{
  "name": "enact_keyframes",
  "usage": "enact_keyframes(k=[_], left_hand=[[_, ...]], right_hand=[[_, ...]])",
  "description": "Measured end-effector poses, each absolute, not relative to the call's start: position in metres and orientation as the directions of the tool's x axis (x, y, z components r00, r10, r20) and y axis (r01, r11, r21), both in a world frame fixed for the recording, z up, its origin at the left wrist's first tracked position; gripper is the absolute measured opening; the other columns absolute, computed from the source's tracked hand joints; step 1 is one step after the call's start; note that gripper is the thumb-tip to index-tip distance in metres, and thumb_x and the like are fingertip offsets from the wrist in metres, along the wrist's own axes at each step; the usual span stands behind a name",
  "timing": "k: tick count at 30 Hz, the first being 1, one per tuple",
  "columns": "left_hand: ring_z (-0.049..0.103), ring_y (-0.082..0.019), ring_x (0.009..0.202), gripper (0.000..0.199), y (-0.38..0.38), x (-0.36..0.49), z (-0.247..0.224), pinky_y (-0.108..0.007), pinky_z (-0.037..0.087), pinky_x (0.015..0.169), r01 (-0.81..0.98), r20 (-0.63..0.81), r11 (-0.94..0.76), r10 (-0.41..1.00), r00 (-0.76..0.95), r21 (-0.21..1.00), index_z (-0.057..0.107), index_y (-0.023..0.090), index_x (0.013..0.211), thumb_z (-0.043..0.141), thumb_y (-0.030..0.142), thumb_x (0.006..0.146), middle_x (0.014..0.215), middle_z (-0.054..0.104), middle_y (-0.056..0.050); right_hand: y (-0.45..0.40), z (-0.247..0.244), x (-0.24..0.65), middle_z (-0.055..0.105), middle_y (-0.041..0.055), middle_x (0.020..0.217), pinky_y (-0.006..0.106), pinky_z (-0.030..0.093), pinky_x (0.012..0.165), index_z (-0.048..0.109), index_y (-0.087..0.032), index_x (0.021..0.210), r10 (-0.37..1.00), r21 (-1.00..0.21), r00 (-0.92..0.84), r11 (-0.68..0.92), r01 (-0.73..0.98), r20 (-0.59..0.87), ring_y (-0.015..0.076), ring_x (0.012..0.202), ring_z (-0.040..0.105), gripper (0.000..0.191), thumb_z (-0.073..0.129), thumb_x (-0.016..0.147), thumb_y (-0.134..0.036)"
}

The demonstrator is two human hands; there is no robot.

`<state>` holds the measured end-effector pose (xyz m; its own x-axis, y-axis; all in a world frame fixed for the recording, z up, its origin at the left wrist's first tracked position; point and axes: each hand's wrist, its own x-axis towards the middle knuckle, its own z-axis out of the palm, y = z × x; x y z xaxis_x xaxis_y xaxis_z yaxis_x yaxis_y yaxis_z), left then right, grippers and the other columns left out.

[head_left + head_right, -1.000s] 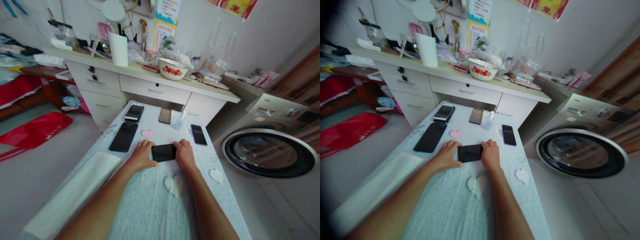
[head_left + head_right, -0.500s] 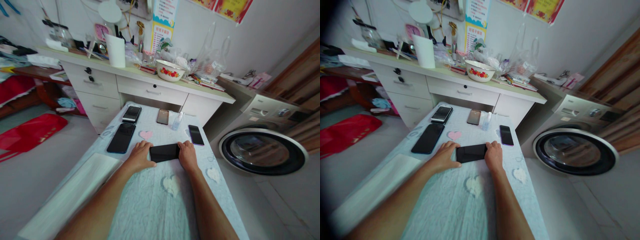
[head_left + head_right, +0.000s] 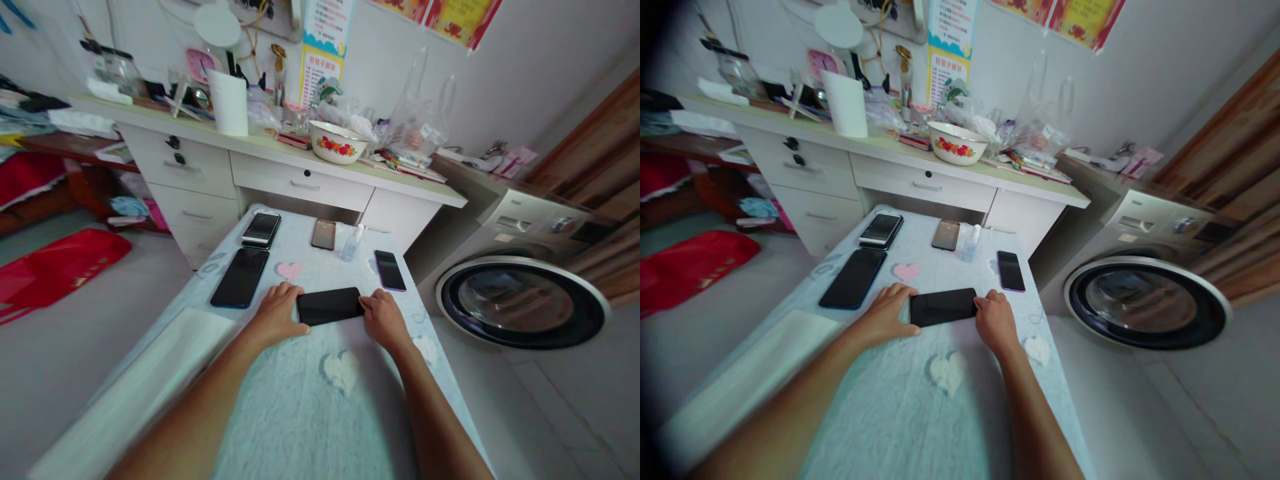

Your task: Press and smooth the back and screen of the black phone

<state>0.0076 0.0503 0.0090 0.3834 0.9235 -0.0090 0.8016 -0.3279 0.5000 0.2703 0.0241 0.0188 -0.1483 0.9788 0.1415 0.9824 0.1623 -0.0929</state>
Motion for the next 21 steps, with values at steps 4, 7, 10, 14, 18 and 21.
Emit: enact_keyframes(k=[4,7,10,14,18,21], left_hand=[[0.046,-0.03,0.111,0.067,0.051,0.007,0.006,-0.039,0.039,0.096,0.793,0.004,-0.333,0.923,0.385,0.511,0.051,0.021,0.118,0.071,0.044,0.058,0.119,0.05,-0.009],[0.045,-0.03,0.111,0.066,0.051,0.007,0.005,-0.039,0.039,0.096,0.789,0.011,-0.337,0.922,0.387,0.513,0.051,0.021,0.118,0.07,0.043,0.059,0.118,0.05,-0.009],[0.045,-0.03,0.111,0.066,0.05,0.006,0.005,-0.039,0.039,0.096,0.784,0.016,-0.342,0.921,0.39,0.518,0.051,0.021,0.118,0.07,0.043,0.059,0.118,0.05,-0.009],[0.046,-0.03,0.11,0.065,0.051,0.006,0.003,-0.039,0.039,0.096,0.781,0.035,-0.349,0.921,0.388,0.519,0.051,0.022,0.117,0.071,0.042,0.058,0.118,0.049,-0.008],[0.046,-0.03,0.111,0.065,0.051,0.007,0.002,-0.04,0.038,0.096,0.78,0.039,-0.357,0.918,0.394,0.514,0.051,0.023,0.117,0.071,0.043,0.058,0.118,0.049,-0.008],[0.046,-0.03,0.111,0.064,0.051,0.007,0.003,-0.039,0.038,0.096,0.781,0.031,-0.351,0.919,0.392,0.517,0.05,0.024,0.117,0.07,0.042,0.058,0.118,0.049,-0.007]], right_hand=[[0.018,0.018,0.277,0.057,0.0057,0.079,0.026,0.034,0.079,0.075,-0.022,0.087,0.971,-0.166,-0.152,0.184,0.969,0.185,0.0174,0.084,0.051,0.029,0.046,0.089,-0.016],[0.017,0.015,0.28,0.058,0.0058,0.079,0.026,0.036,0.079,0.075,-0.02,0.089,0.969,-0.214,-0.138,0.182,0.96,0.206,0.0174,0.084,0.051,0.026,0.049,0.087,-0.016],[0.02,0.01,0.28,0.058,0.0065,0.083,0.026,0.037,0.08,0.074,-0.019,0.098,0.962,-0.249,-0.124,0.185,0.951,0.242,0.0178,0.085,0.05,0.028,0.048,0.089,-0.017],[0.027,0.006,0.276,0.056,0.0073,0.087,0.027,0.036,0.081,0.07,-0.02,0.108,0.959,-0.233,-0.141,0.2,0.952,0.248,0.0185,0.088,0.049,0.032,0.044,0.09,-0.013],[0.035,0.006,0.27,0.056,0.0078,0.092,0.028,0.035,0.081,0.068,-0.021,0.113,0.964,-0.215,-0.122,0.174,0.961,0.235,0.0185,0.088,0.047,0.036,0.041,0.091,-0.012],[0.039,0.006,0.268,0.055,0.008,0.093,0.028,0.035,0.08,0.067,-0.022,0.115,0.968,-0.213,-0.104,0.154,0.965,0.227,0.0184,0.089,0.047,0.037,0.04,0.092,-0.012]])
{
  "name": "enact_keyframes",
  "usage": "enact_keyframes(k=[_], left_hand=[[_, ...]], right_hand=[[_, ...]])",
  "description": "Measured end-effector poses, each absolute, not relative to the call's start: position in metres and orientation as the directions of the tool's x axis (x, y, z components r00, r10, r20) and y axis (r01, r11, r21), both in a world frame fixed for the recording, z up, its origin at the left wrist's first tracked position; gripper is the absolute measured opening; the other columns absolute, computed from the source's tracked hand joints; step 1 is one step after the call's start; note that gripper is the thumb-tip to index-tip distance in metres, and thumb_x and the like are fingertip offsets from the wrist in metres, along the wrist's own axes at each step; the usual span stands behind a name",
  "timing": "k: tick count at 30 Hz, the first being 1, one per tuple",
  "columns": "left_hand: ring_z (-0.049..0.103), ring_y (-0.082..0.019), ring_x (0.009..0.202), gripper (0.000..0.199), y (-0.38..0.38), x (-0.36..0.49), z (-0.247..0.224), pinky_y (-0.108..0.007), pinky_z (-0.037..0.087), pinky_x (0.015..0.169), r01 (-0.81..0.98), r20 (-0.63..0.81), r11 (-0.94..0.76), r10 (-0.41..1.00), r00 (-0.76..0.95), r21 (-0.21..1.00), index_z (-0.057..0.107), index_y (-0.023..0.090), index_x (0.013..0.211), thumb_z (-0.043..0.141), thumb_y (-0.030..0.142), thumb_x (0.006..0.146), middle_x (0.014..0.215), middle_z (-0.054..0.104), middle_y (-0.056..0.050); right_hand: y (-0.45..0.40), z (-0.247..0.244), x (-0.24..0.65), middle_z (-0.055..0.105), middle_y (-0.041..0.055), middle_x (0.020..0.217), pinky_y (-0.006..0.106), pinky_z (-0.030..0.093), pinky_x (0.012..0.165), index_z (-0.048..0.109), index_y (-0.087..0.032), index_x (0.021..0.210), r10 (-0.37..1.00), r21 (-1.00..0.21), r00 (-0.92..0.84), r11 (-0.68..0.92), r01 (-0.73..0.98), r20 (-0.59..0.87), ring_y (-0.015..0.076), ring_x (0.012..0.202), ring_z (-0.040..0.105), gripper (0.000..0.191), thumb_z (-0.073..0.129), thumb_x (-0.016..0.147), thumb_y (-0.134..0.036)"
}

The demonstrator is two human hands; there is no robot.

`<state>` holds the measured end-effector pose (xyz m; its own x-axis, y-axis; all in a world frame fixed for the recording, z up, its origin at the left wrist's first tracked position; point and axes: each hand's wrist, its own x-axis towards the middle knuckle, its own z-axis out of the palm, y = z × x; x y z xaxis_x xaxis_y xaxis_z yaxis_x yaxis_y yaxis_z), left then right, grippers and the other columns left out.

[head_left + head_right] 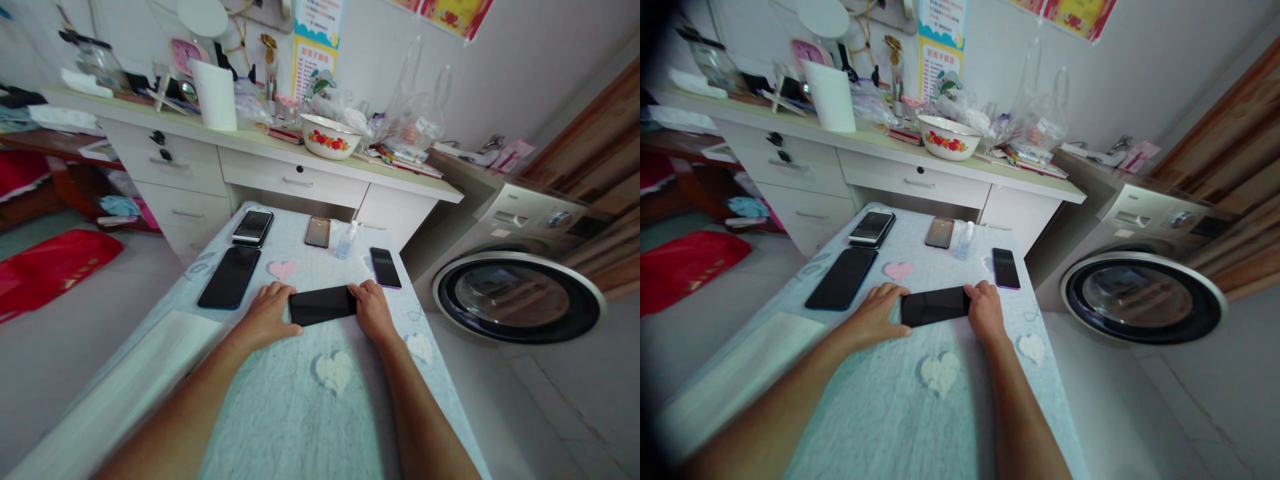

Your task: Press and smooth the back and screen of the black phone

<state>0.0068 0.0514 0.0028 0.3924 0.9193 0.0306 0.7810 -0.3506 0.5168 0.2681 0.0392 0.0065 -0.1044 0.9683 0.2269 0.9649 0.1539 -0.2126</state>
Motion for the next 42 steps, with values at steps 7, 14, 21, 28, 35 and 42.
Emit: enact_keyframes(k=[7,14,21,28,35,42], left_hand=[[0.046,-0.03,0.111,0.065,0.05,0.007,0.006,-0.039,0.039,0.095,0.793,0.01,-0.34,0.921,0.389,0.505,0.051,0.022,0.117,0.07,0.043,0.058,0.118,0.05,-0.008],[0.046,-0.031,0.112,0.066,0.05,0.008,0.007,-0.039,0.039,0.096,0.799,0.002,-0.336,0.922,0.387,0.498,0.05,0.021,0.117,0.071,0.043,0.058,0.118,0.049,-0.009],[0.046,-0.031,0.112,0.066,0.05,0.009,0.011,-0.039,0.039,0.096,0.801,-0.011,-0.326,0.924,0.383,0.502,0.051,0.021,0.116,0.071,0.044,0.058,0.118,0.05,-0.009],[0.046,-0.03,0.111,0.065,0.05,0.009,0.009,-0.039,0.039,0.095,0.795,-0.004,-0.328,0.923,0.384,0.51,0.051,0.024,0.116,0.071,0.044,0.057,0.118,0.05,-0.007],[0.046,-0.03,0.112,0.065,0.051,0.009,0.01,-0.039,0.038,0.096,0.787,-0.006,-0.33,0.921,0.391,0.521,0.05,0.023,0.115,0.071,0.043,0.057,0.119,0.049,-0.008],[0.044,-0.03,0.115,0.068,0.052,0.004,0.006,-0.039,0.038,0.099,0.759,-0.003,-0.35,0.907,0.42,0.548,0.048,0.024,0.119,0.07,0.04,0.056,0.12,0.048,-0.007]], right_hand=[[0.035,0.008,0.277,0.056,0.0071,0.089,0.027,0.035,0.082,0.069,-0.022,0.111,0.973,-0.24,-0.119,0.166,0.957,0.197,0.0175,0.089,0.048,0.036,0.042,0.09,-0.01],[0.019,0.015,0.294,0.057,0.0056,0.084,0.027,0.036,0.08,0.071,-0.021,0.107,0.964,-0.305,-0.207,0.25,0.919,0.167,0.0168,0.085,0.049,0.035,0.044,0.088,-0.011],[0.012,0.023,0.299,0.057,0.0043,0.082,0.027,0.037,0.077,0.073,-0.024,0.104,0.96,-0.324,-0.243,0.277,0.905,0.141,0.0165,0.084,0.051,0.032,0.045,0.091,-0.017],[0.009,0.027,0.29,0.056,0.0042,0.082,0.027,0.038,0.077,0.073,-0.022,0.099,0.943,-0.326,-0.311,0.333,0.885,0.121,0.0156,0.083,0.051,0.03,0.045,0.093,-0.017],[0.004,0.03,0.271,0.055,0.0043,0.084,0.026,0.037,0.077,0.071,-0.021,0.095,0.929,-0.309,-0.346,0.37,0.876,0.13,0.0157,0.084,0.049,0.031,0.043,0.09,-0.009],[0.001,0.027,0.253,0.054,0.0037,0.086,0.026,0.036,0.075,0.069,-0.021,0.097,0.905,-0.295,-0.399,0.426,0.855,0.15,0.0156,0.084,0.047,0.032,0.044,0.086,-0.004]])
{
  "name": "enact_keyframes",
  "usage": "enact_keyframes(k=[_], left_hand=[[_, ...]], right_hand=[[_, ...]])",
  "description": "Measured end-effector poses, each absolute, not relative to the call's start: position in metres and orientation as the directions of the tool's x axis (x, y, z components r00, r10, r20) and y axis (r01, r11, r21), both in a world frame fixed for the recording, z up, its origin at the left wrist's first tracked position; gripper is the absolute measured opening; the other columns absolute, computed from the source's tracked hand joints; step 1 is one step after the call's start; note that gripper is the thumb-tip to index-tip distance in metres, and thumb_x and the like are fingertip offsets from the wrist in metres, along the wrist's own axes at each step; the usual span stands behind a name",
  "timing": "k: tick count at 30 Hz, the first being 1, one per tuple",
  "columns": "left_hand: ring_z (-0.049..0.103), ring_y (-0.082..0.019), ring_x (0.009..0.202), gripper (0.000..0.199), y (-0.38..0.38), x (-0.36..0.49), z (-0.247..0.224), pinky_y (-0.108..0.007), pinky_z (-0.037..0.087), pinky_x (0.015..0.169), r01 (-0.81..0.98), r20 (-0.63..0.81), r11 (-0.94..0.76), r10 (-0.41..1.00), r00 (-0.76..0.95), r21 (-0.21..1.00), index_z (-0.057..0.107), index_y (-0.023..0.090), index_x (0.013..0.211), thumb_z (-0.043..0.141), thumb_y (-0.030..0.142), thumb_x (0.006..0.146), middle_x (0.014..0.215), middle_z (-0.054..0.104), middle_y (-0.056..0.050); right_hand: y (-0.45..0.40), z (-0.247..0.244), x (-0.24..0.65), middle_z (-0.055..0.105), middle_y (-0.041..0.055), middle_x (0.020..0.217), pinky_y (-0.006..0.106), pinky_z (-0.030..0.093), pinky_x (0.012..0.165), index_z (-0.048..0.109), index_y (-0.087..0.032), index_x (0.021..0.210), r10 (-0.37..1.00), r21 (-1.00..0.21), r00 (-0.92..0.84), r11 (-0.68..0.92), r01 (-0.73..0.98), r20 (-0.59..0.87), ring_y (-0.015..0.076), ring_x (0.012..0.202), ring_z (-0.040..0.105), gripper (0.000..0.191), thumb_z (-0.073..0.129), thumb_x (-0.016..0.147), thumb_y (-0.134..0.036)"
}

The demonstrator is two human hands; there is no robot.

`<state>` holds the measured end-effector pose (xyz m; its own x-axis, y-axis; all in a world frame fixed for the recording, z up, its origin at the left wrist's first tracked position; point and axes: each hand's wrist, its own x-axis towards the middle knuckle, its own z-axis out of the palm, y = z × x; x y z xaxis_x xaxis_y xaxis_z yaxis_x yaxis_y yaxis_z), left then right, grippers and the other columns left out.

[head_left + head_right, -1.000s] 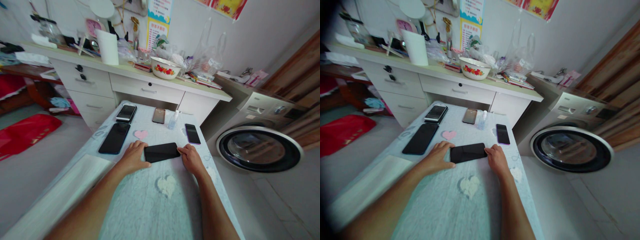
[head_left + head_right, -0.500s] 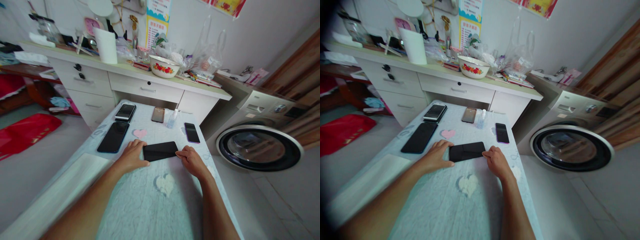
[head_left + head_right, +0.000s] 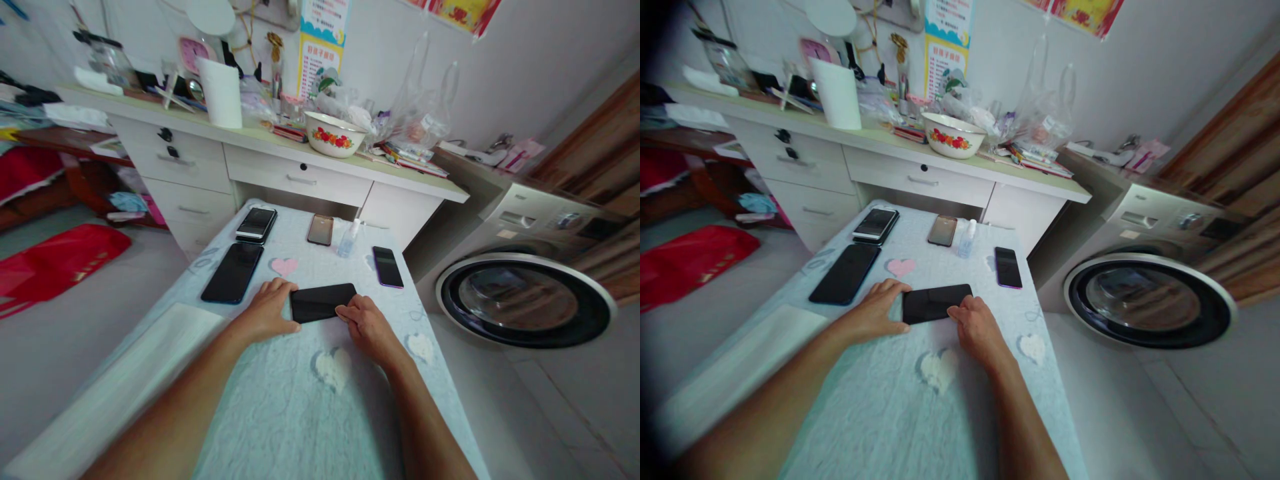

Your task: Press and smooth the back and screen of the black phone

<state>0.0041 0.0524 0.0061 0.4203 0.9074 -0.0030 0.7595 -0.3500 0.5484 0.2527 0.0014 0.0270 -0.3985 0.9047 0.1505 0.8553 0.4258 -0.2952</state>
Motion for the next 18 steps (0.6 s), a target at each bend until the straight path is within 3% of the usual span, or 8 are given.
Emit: enact_keyframes(k=[9,18], left_hand=[[0.042,-0.029,0.116,0.067,0.052,0.003,0.009,-0.039,0.037,0.101,0.756,-0.023,-0.345,0.903,0.429,0.557,0.047,0.022,0.121,0.067,0.034,0.058,0.12,0.046,-0.008],[0.043,-0.029,0.117,0.064,0.052,0.002,0.01,-0.039,0.037,0.102,0.746,-0.033,-0.345,0.897,0.44,0.569,0.047,0.023,0.12,0.06,0.024,0.058,0.121,0.046,-0.007]], right_hand=[[-0.003,0.024,0.227,0.053,0.0049,0.09,0.028,0.035,0.074,0.066,-0.019,0.101,0.873,-0.278,-0.464,0.488,0.827,0.154,0.0171,0.083,0.044,0.035,0.043,0.081,-0.002],[-0.007,0.019,0.197,0.051,0.0054,0.089,0.03,0.032,0.075,0.063,-0.017,0.1,0.824,-0.251,-0.535,0.567,0.785,0.188,0.0172,0.08,0.04,0.027,0.042,0.088,-0.006]])
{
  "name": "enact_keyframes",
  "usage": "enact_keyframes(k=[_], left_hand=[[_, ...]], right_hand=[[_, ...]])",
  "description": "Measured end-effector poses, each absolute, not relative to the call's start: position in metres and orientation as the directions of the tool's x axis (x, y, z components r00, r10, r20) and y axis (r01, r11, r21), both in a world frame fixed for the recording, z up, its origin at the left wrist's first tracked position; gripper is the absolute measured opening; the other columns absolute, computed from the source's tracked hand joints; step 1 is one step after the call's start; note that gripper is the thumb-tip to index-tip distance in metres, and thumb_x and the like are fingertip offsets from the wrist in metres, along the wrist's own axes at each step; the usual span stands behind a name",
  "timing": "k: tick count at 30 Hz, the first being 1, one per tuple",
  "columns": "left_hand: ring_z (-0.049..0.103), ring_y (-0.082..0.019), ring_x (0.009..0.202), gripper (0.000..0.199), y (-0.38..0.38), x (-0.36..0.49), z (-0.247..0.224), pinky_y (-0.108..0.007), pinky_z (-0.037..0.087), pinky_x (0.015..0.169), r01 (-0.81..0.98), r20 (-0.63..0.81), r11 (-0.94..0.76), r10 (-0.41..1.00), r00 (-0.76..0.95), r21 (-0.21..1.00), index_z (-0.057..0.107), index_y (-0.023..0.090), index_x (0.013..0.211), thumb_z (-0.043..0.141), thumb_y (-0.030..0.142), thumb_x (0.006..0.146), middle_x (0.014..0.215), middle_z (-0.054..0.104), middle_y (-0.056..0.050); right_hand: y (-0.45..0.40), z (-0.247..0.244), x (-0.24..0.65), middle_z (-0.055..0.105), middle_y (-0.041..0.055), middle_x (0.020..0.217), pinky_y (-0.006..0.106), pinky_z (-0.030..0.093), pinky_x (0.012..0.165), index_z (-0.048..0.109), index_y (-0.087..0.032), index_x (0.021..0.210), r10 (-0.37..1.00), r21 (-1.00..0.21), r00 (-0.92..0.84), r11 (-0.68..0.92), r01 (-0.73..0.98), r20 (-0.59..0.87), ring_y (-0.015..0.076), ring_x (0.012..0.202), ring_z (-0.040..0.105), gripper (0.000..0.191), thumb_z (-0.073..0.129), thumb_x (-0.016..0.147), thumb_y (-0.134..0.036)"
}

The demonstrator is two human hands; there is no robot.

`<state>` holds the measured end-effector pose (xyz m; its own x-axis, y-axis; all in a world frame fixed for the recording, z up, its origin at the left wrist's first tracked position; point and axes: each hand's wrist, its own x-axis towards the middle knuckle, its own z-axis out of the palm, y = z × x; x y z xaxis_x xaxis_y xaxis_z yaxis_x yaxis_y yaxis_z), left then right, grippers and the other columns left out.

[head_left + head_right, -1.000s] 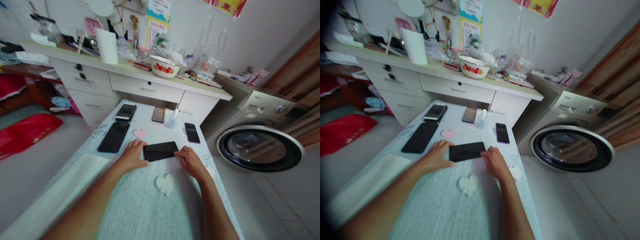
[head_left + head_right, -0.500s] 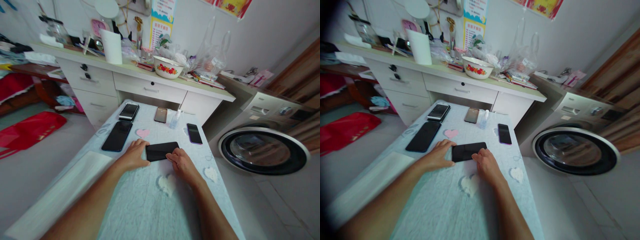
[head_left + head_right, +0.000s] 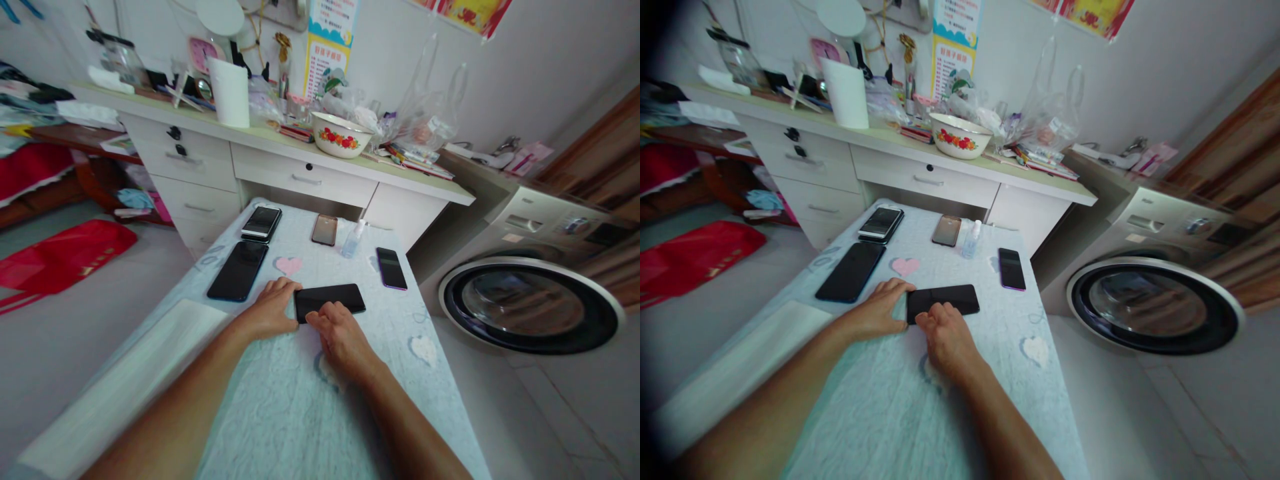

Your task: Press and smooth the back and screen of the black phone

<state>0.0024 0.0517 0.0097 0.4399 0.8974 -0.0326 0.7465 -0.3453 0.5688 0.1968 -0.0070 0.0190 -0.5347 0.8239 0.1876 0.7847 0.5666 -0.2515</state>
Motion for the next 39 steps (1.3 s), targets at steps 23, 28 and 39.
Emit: enact_keyframes(k=[23,28,39], left_hand=[[0.043,-0.023,0.117,0.053,0.058,0.002,-0.004,-0.035,0.036,0.101,0.749,0.031,-0.38,0.9,0.434,0.543,0.05,0.02,0.117,0.042,0.005,0.066,0.118,0.05,-0.006],[0.045,-0.024,0.117,0.052,0.056,0.005,-0.001,-0.036,0.036,0.1,0.769,0.025,-0.343,0.919,0.393,0.539,0.05,0.017,0.116,0.043,0.004,0.067,0.118,0.052,-0.009],[0.043,-0.025,0.122,0.056,0.055,0.008,0.002,-0.038,0.034,0.103,0.791,-0.004,-0.298,0.935,0.355,0.535,0.041,0.014,0.123,0.044,0.005,0.068,0.125,0.05,-0.013]], right_hand=[[0.003,0.023,0.179,0.052,0.0053,0.087,0.031,0.028,0.07,0.065,-0.019,0.098,0.81,-0.092,-0.568,0.583,0.807,0.146,0.0179,0.078,0.038,0.024,0.041,0.095,-0.018],[0.019,0.026,0.175,0.052,0.0052,0.09,0.03,0.029,0.074,0.065,-0.02,0.103,0.803,-0.083,-0.584,0.594,0.8,0.115,0.0185,0.082,0.04,0.025,0.041,0.095,-0.019],[0.036,0.023,0.169,0.054,0.0067,0.096,0.031,0.032,0.079,0.061,-0.022,0.114,0.869,-0.101,-0.479,0.491,0.865,0.124,0.02,0.087,0.043,0.03,0.04,0.094,-0.018]])
